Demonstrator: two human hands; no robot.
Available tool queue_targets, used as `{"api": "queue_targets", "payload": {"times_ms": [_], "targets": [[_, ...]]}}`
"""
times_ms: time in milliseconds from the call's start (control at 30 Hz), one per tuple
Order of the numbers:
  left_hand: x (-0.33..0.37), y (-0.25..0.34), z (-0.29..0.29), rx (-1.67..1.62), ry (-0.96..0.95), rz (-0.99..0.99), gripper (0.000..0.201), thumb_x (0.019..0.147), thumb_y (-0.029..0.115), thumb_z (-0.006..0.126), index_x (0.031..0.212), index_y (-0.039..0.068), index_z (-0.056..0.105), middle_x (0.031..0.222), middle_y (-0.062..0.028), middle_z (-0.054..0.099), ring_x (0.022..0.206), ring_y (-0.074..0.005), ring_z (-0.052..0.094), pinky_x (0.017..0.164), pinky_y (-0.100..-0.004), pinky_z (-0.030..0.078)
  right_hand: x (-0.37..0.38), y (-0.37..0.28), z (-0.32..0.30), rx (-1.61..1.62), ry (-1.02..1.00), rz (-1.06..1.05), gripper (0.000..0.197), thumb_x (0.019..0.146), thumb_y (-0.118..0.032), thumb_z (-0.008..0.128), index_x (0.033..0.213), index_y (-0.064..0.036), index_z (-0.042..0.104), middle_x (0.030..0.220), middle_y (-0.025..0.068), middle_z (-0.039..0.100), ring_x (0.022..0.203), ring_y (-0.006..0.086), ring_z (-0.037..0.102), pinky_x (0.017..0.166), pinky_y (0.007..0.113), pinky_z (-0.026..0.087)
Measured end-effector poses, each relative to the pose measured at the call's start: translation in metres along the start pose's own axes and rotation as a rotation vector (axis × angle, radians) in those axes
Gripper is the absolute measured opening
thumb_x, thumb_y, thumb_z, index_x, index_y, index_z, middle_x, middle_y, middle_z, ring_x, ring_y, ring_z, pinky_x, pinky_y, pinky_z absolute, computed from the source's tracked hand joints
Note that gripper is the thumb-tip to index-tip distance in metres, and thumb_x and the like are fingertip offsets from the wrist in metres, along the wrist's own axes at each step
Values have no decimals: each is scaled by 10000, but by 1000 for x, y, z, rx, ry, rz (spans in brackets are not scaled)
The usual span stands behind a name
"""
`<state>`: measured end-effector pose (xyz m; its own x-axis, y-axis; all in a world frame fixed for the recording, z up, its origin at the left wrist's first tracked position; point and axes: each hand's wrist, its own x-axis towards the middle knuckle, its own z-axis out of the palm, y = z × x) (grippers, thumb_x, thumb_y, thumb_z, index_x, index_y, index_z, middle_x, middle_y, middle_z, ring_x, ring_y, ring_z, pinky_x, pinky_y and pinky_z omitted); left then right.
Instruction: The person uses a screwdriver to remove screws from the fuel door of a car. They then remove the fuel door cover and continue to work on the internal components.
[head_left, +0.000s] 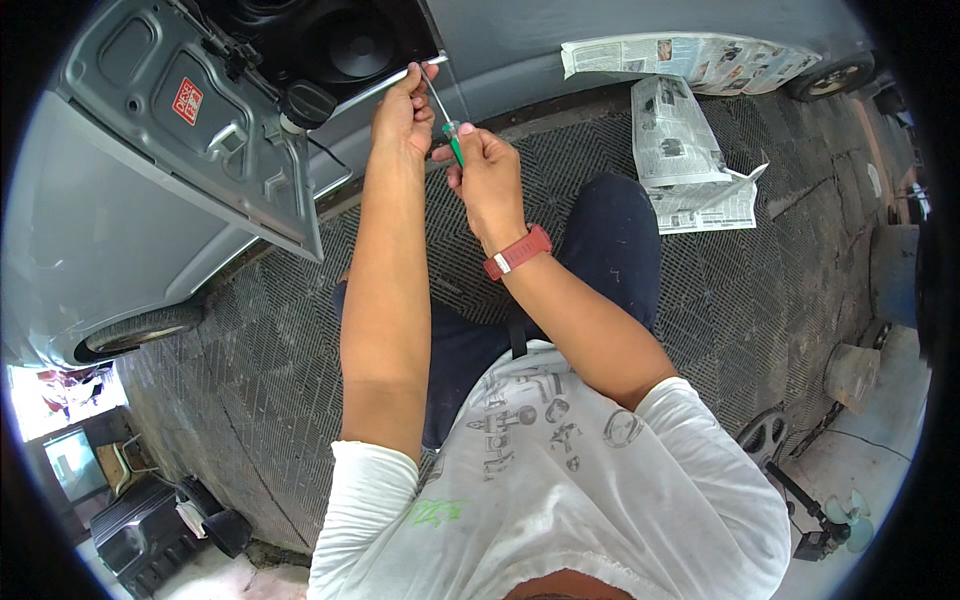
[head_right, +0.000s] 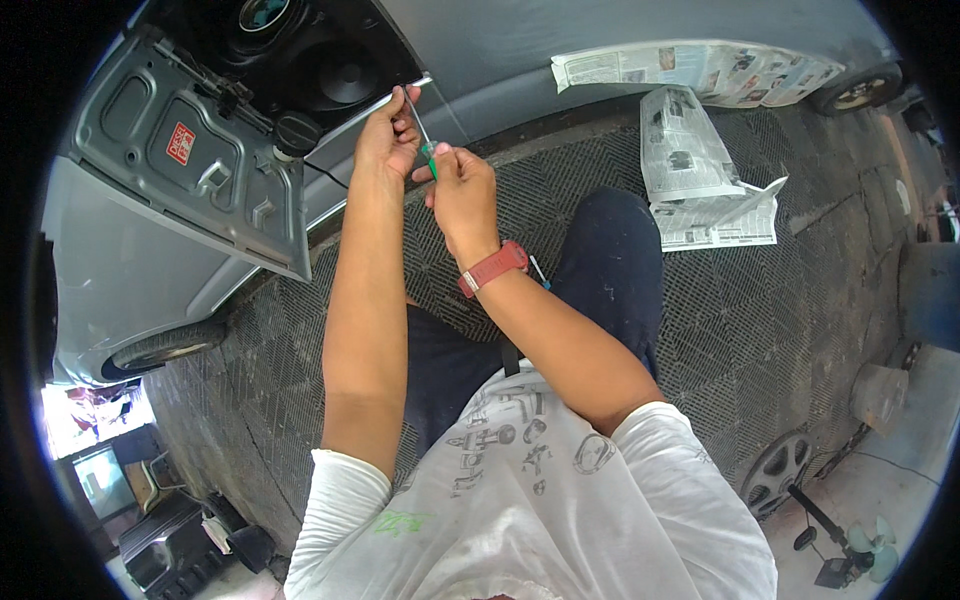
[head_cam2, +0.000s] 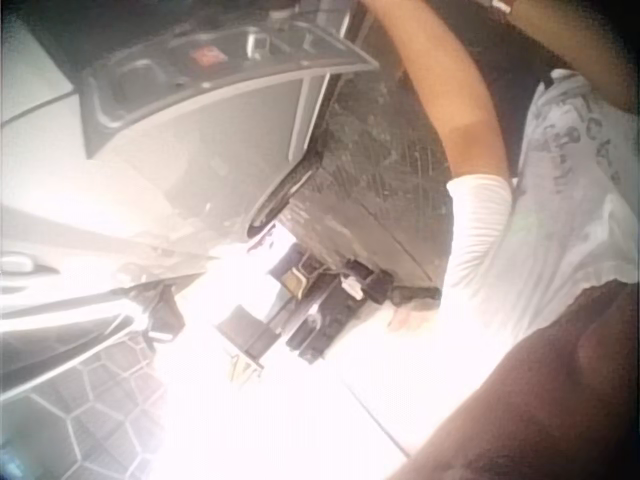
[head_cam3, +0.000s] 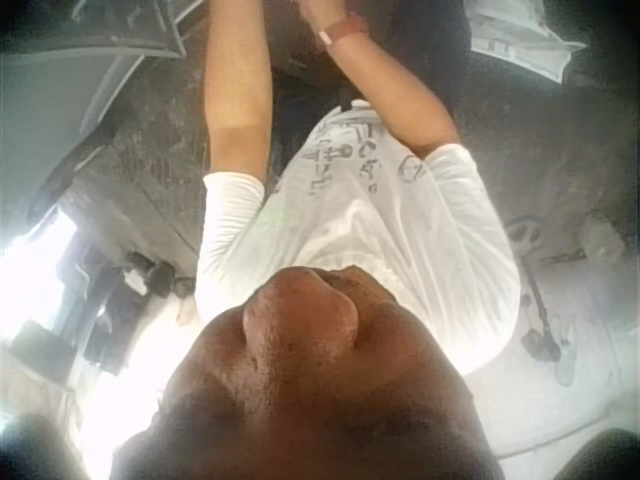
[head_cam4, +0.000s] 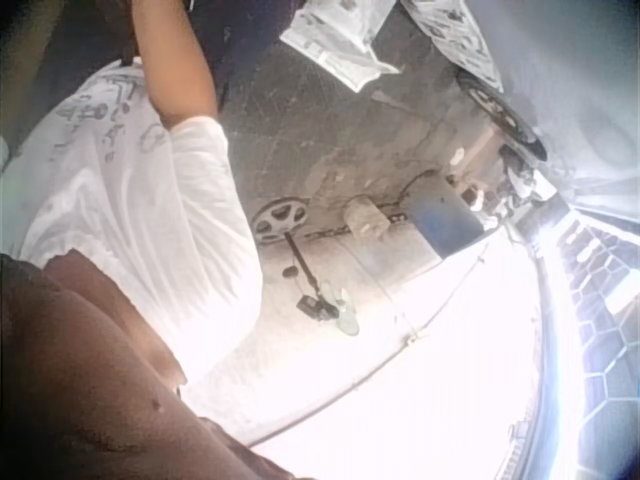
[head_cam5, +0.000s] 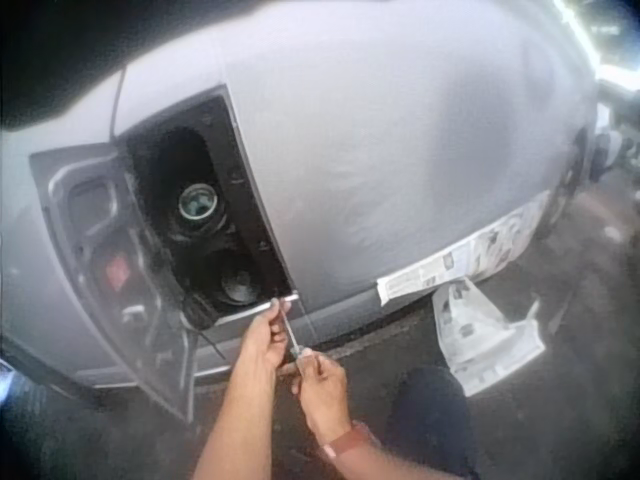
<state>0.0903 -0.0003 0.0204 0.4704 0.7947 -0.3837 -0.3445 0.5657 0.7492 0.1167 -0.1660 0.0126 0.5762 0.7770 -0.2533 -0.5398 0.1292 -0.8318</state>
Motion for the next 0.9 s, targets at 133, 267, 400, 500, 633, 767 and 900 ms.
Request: {"api": "queue_targets", "payload": {"times_ms": [133,267,400,500,633,767,900], "targets": [[6,-1,0,-9,22,0,145,1070,239,716,1088,94,718,1073,-31,776,596,-19,398,509,-205,293,3,10,12,-22,175,-250,227,1065,-175,712,1176,13,649,930,55,705,672,69,609,507,219,449],[4,-3,0,-97,29,-18,150,1072,234,707,1097,86,713,1091,-35,782,601,-28,416,516,-214,307,14,19,4,-192,194,-334,252,1057,-202,729,1151,18,649,996,78,705,715,77,626,522,232,453],[-6,-4,0,-155,-73,-34,147,1062,204,713,1140,80,704,1100,-28,789,641,-41,454,538,-217,337,6,-8,-10,132,-19,72,269,1054,-219,738,1157,13,649,1066,99,705,750,83,631,544,232,456],[-4,-1,-3,-129,-139,-33,163,1054,184,721,1175,77,699,1099,-22,792,665,-44,469,552,-212,353,1,-8,1,77,56,22,252,1069,-204,715,1172,16,647,1009,94,710,696,78,594,531,225,437],[4,1,-9,-80,-138,-24,211,1072,185,694,1243,62,688,1130,-32,779,661,-41,463,557,-205,349,9,25,-1,-375,179,-458,244,1091,-201,684,1195,15,644,943,79,707,646,68,547,513,214,400],[-4,-5,-11,-124,-191,-28,236,1078,176,678,1273,43,682,1196,-48,759,669,-37,464,564,-200,360,-1,9,0,56,10,-35,240,1081,-180,696,1216,11,643,961,70,703,667,62,554,521,217,411],[0,-6,-18,-135,-237,-15,249,1075,163,675,1289,35,675,1205,-58,752,666,-34,467,571,-199,372,-10,-11,2,187,-11,73,245,1083,-175,693,1213,28,650,936,61,707,654,59,551,530,222,434]]}}
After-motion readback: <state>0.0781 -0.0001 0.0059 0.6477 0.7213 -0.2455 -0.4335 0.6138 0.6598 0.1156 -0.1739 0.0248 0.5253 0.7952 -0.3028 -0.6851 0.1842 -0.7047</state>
